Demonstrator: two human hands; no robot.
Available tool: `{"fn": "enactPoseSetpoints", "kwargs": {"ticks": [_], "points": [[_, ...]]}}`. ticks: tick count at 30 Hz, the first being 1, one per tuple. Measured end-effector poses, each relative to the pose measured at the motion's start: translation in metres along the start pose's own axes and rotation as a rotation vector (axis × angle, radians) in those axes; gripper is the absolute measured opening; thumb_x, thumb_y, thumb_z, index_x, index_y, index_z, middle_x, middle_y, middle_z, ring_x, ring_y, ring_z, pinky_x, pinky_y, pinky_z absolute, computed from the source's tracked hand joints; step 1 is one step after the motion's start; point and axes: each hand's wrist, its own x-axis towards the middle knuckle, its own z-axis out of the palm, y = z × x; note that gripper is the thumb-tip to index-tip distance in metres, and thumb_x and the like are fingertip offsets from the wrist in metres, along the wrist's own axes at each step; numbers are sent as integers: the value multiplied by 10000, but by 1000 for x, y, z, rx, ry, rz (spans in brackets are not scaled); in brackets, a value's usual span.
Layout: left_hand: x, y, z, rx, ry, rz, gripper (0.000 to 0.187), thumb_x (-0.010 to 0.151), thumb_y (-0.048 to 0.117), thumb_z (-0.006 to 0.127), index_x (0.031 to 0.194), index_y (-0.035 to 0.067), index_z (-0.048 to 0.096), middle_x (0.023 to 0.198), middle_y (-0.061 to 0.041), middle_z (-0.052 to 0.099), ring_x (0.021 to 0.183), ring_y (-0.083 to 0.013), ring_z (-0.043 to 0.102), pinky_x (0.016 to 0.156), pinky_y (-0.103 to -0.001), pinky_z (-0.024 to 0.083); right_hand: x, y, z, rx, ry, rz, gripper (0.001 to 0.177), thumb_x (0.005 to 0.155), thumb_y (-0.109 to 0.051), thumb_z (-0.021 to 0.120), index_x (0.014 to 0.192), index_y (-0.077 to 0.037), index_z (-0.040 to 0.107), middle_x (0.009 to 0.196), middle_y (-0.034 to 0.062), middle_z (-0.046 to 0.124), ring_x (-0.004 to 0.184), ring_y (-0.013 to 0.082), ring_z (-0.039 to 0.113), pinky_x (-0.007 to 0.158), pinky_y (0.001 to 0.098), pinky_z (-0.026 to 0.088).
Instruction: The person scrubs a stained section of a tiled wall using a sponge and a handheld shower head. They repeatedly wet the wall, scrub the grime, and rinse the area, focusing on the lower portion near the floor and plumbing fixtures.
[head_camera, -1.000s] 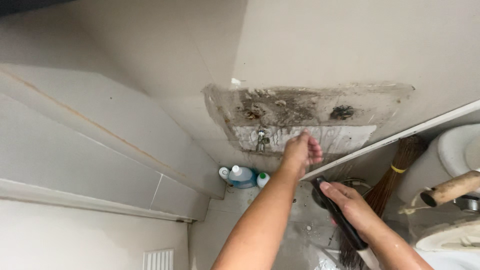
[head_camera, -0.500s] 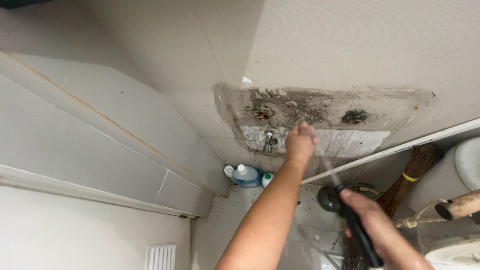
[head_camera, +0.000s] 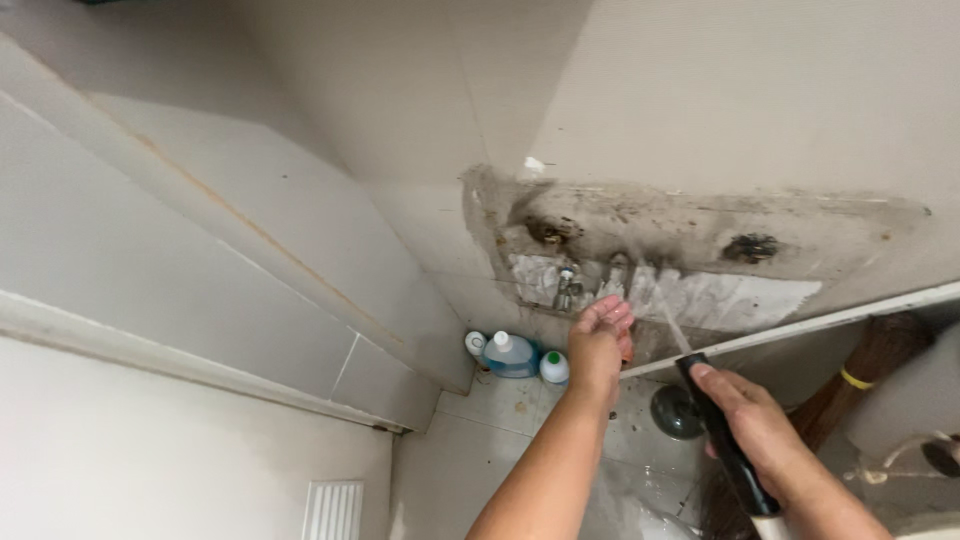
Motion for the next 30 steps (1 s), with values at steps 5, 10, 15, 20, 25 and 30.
{"fn": "enactPoseSetpoints", "kwargs": {"ticks": [5, 10, 15, 20, 25, 30], "points": [[-18, 26, -9, 39, 63, -23, 385, 1013, 39, 420, 1368, 61, 566, 1324, -84, 683, 1153, -161, 658, 924, -295, 492, 4, -8, 16, -97, -21, 32, 507, 947, -468, 600, 946, 22, 729, 665, 106, 594, 484, 199, 520, 453, 357, 420], [-20, 37, -27, -24, 92, -41, 364, 1034, 74, 415, 1368, 67, 559, 1306, -81, 686, 1132, -156, 661, 951, -304, 490, 2, -19, 42, -144, -39, 51, 475, 932, -454, 619, 1002, -3, 750, 686, 104, 618, 507, 212, 532, 462, 347, 431], [-18, 46, -43, -79, 135, -65, 359, 1019, 46, 430, 1352, 70, 564, 1303, -71, 688, 1120, -152, 663, 927, -297, 495, 1, -28, 58, -102, -22, 33, 478, 931, -447, 627, 1034, 8, 734, 708, 86, 617, 518, 197, 523, 455, 343, 430], [-21, 62, -51, -83, 146, -76, 356, 1012, 30, 470, 1349, 84, 573, 1297, -62, 692, 1112, -144, 659, 928, -299, 498, 3, -33, 72, -49, 19, -5, 457, 944, -446, 623, 1005, -4, 720, 704, 65, 582, 522, 172, 513, 451, 329, 423], [-19, 75, -54, -84, 130, -58, 331, 1018, 52, 471, 1326, 77, 589, 1266, -58, 709, 1116, -138, 671, 934, -299, 504, 2, -37, 82, -80, -16, -51, 450, 955, -440, 611, 956, -5, 728, 664, 68, 549, 505, 174, 485, 442, 327, 405], [-6, 64, -68, -77, 105, -63, 328, 1004, 26, 501, 1310, 80, 606, 1248, -52, 709, 1102, -143, 670, 923, -301, 504, 8, -23, 89, -222, -3, 3, 472, 926, -452, 626, 971, 3, 743, 679, 119, 632, 497, 225, 530, 459, 367, 430]]}}
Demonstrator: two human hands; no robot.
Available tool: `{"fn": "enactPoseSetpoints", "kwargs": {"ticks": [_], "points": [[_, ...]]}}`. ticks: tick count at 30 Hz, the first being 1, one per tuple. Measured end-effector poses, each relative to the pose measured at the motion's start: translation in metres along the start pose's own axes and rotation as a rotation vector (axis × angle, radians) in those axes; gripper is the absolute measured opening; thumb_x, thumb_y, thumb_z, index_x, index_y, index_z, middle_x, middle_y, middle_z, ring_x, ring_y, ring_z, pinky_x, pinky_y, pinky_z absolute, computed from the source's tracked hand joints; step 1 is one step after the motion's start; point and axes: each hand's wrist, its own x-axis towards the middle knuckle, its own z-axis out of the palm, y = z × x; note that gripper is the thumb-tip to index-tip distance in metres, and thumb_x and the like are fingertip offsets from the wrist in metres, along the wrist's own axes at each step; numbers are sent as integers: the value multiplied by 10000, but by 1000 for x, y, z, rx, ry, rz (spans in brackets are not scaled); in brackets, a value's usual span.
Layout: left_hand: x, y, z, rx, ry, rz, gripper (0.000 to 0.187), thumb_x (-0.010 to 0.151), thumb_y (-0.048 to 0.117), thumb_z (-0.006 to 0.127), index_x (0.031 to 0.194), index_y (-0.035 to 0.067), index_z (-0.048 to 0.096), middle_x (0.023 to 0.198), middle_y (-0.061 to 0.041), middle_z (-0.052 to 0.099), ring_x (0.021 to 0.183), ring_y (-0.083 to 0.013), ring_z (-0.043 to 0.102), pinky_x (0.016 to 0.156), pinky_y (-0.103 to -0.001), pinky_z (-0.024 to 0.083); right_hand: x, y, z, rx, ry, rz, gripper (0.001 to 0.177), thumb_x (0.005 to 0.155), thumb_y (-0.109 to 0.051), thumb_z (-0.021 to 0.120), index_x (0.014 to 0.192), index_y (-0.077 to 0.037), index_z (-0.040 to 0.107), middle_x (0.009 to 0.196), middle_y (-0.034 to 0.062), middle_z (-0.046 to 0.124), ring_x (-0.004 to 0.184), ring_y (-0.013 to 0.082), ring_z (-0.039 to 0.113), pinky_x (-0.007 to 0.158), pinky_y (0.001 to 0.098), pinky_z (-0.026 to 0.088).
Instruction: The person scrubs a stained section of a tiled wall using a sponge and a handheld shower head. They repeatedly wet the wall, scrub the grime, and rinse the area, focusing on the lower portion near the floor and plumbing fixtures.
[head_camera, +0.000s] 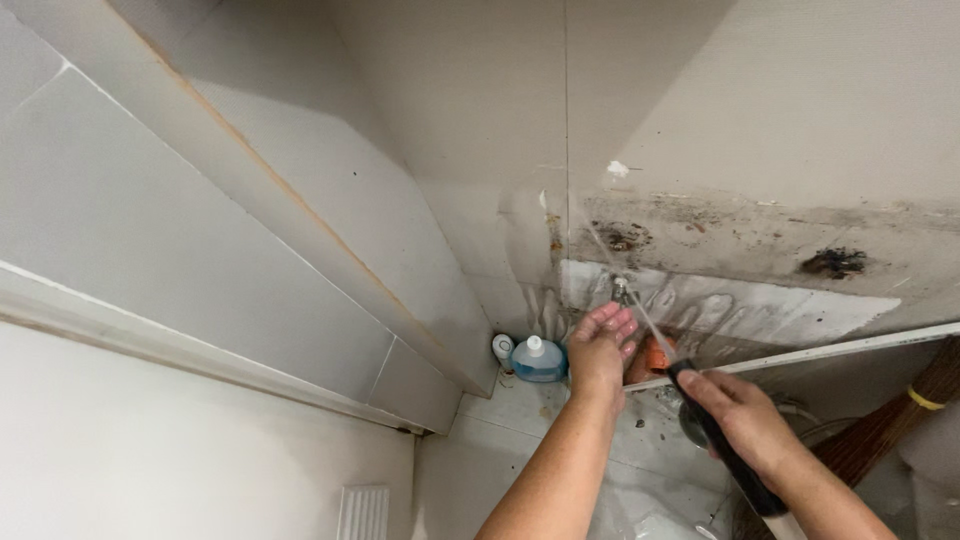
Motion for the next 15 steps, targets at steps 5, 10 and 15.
{"fn": "enactPoseSetpoints", "kwargs": {"ticks": [5, 10, 15], "points": [[12, -37, -25, -1, 10, -107, 331, 991, 38, 508, 1302, 87, 610, 1217, -55, 727, 1047, -154, 690, 878, -298, 527, 14, 44, 6, -137, -6, 122, 561, 910, -514, 614, 1037, 10, 769, 731, 151, 701, 531, 253, 590, 499, 393, 473], [9, -69, -45, 81, 2, -229, 280, 1014, 69, 553, 1289, 71, 609, 1180, -53, 718, 1011, -152, 682, 799, -289, 512, 20, 87, 13, -126, -7, 259, 566, 908, -508, 633, 1036, 15, 809, 754, 160, 735, 560, 253, 618, 519, 384, 490], [4, -66, -45, 79, 9, -282, 301, 1009, 64, 534, 1300, 102, 598, 1190, -27, 714, 1019, -132, 679, 818, -280, 496, 15, 87, 8, -81, 32, 277, 583, 936, -523, 623, 1027, 40, 746, 714, 168, 644, 525, 285, 567, 486, 408, 444]]}}
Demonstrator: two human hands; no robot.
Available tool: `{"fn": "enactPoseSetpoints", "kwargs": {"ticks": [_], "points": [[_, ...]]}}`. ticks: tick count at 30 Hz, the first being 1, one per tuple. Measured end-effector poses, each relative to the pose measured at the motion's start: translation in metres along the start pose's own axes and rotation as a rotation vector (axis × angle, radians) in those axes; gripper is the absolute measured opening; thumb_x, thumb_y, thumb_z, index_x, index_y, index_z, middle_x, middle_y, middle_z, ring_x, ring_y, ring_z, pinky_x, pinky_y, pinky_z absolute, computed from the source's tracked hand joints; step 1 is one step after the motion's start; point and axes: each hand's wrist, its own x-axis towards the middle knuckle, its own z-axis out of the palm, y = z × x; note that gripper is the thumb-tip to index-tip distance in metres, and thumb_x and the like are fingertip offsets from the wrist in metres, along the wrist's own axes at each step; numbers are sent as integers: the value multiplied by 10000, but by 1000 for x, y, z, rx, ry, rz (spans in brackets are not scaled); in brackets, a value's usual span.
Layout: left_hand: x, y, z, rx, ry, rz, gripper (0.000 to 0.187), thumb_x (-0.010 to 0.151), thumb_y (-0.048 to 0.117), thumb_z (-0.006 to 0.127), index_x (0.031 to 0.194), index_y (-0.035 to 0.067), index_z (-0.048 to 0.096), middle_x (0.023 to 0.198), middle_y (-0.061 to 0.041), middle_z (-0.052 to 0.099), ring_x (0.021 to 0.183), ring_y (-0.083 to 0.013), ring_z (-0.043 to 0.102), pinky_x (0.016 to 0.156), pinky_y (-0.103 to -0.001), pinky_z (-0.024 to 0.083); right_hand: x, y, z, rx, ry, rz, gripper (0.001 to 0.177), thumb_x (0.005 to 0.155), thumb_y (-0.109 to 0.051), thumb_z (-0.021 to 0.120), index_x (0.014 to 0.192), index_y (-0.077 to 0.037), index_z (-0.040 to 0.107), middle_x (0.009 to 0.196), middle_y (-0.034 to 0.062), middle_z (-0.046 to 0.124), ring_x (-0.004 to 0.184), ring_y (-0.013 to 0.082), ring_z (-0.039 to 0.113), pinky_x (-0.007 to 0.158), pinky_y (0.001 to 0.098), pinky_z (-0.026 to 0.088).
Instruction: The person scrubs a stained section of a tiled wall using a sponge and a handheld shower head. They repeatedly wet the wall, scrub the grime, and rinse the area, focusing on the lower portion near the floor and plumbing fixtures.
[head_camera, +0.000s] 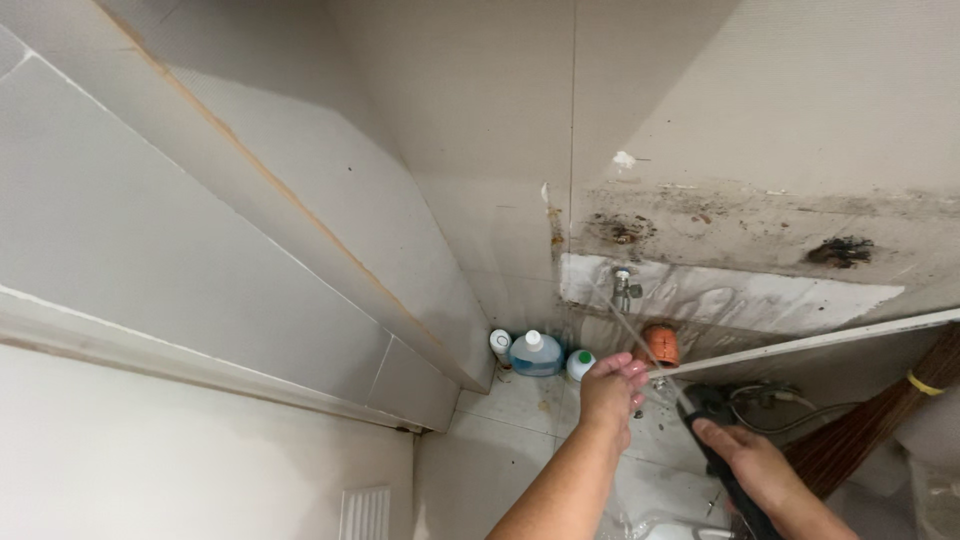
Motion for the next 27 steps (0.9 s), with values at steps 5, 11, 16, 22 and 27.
{"fn": "enactPoseSetpoints", "kwargs": {"ticks": [5, 11, 16, 22, 27], "points": [[-16, 18, 23, 17, -20, 72, 323, 1004, 57, 518, 1301, 123, 625, 1224, -15, 730, 1020, -114, 655, 839, -287, 485, -28, -23, -20, 233, 114, -130, 503, 948, -468, 618, 1052, 14, 716, 706, 137, 607, 505, 262, 525, 467, 387, 416], [-46, 29, 59, -3, -89, 99, 304, 1018, 78, 506, 1279, 140, 650, 1243, -3, 733, 1036, -101, 649, 859, -281, 481, -46, -34, -20, 273, 112, -241, 465, 940, -441, 627, 1033, -2, 752, 693, 106, 603, 523, 190, 520, 459, 345, 420], [-59, 29, 74, -25, -136, 139, 349, 993, 21, 483, 1282, 132, 645, 1256, -19, 738, 1056, -111, 667, 875, -300, 485, -42, -19, -37, 439, 193, -165, 420, 945, -419, 610, 1037, -25, 727, 705, 87, 591, 497, 223, 513, 456, 364, 430], [-60, 4, 93, 38, -199, 97, 357, 1003, 38, 452, 1300, 131, 626, 1258, -14, 726, 1067, -105, 671, 898, -297, 502, -35, 13, -81, 654, 312, -173, 482, 1029, -478, 566, 942, -7, 627, 667, 108, 531, 481, 241, 510, 456, 375, 411], [-63, -25, 110, 130, -231, 38, 321, 1015, 79, 472, 1287, 122, 638, 1251, -30, 734, 1052, -120, 657, 890, -312, 491, -28, 32, -92, 742, 334, -117, 451, 1022, -474, 568, 920, -39, 626, 664, 105, 530, 477, 239, 496, 444, 374, 405]]}}
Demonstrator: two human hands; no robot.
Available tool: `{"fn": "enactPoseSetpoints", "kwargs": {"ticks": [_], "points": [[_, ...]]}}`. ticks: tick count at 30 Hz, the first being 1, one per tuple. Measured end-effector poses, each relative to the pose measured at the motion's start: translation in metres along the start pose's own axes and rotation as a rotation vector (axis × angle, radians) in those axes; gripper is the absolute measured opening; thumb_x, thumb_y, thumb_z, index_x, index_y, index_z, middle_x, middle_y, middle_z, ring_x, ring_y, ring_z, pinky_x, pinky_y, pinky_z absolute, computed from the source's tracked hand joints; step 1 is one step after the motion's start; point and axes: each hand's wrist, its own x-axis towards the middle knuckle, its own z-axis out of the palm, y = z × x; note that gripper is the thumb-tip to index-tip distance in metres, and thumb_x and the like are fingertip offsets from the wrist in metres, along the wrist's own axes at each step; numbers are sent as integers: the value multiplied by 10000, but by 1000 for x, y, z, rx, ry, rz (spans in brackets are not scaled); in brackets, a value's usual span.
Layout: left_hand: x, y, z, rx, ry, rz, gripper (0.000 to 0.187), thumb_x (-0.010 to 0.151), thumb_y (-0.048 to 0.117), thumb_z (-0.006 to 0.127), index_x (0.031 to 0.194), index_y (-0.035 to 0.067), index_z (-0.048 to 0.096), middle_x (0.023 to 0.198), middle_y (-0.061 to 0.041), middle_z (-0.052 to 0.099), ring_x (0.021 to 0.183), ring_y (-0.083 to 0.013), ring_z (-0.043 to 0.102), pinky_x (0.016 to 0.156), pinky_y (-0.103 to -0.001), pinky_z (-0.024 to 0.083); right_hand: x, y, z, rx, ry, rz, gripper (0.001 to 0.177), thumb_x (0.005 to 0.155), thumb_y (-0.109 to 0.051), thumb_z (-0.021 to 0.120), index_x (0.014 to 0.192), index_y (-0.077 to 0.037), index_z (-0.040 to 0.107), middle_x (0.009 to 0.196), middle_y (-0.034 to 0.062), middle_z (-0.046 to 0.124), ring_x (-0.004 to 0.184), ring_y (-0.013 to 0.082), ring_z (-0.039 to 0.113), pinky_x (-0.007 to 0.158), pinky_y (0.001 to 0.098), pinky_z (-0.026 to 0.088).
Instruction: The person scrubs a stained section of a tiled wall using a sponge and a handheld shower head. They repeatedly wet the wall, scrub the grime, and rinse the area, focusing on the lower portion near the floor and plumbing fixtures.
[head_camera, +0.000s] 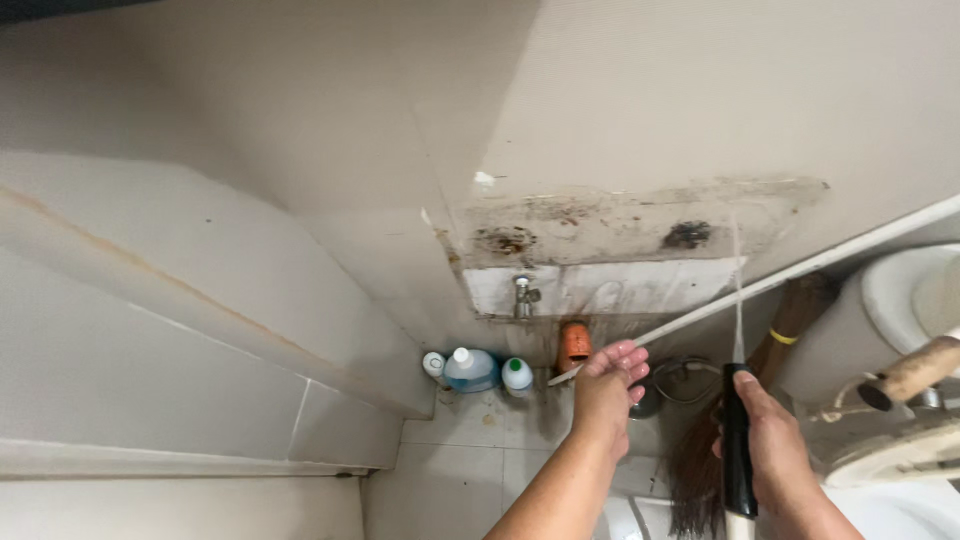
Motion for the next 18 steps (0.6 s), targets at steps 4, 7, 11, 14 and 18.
{"fn": "enactPoseSetpoints", "kwargs": {"ticks": [4, 7, 11, 14, 18], "points": [[-3, -13, 10, 72, -82, -39, 328, 1024, 105, 492, 1328, 118, 615, 1301, -40, 709, 1129, -142, 659, 919, -318, 483, 8, 6, -11, 20, -4, 8, 430, 1004, -456, 596, 906, -38, 620, 686, 73, 555, 482, 216, 490, 442, 360, 419], [-4, -16, 20, 177, -204, -42, 402, 1002, 74, 492, 1391, 121, 583, 1386, -43, 666, 1232, -149, 632, 979, -321, 476, 11, 8, -18, 3, 46, 39, 470, 1001, -483, 589, 899, -26, 626, 683, 88, 551, 482, 233, 503, 451, 366, 435], [-2, -25, 32, 213, -267, -45, 401, 1040, 132, 465, 1428, 110, 561, 1457, -64, 613, 1304, -172, 586, 1016, -328, 472, 11, 12, -18, -126, -2, 132, 494, 974, -504, 595, 904, -17, 635, 669, 119, 556, 479, 255, 510, 442, 380, 421], [5, -32, 29, 170, -221, -60, 402, 1032, 118, 484, 1424, 110, 571, 1468, -59, 599, 1316, -178, 576, 1022, -324, 479, 9, 16, -5, -227, -63, 178, 504, 959, -498, 601, 966, 0, 677, 661, 127, 553, 480, 262, 520, 435, 388, 427], [20, -45, 6, 112, -87, -92, 423, 1002, 67, 488, 1410, 113, 589, 1469, -58, 605, 1314, -182, 581, 1003, -327, 485, 9, 21, 12, -351, -148, 195, 509, 931, -492, 614, 1049, -15, 746, 668, 105, 565, 493, 242, 528, 439, 384, 432]]}}
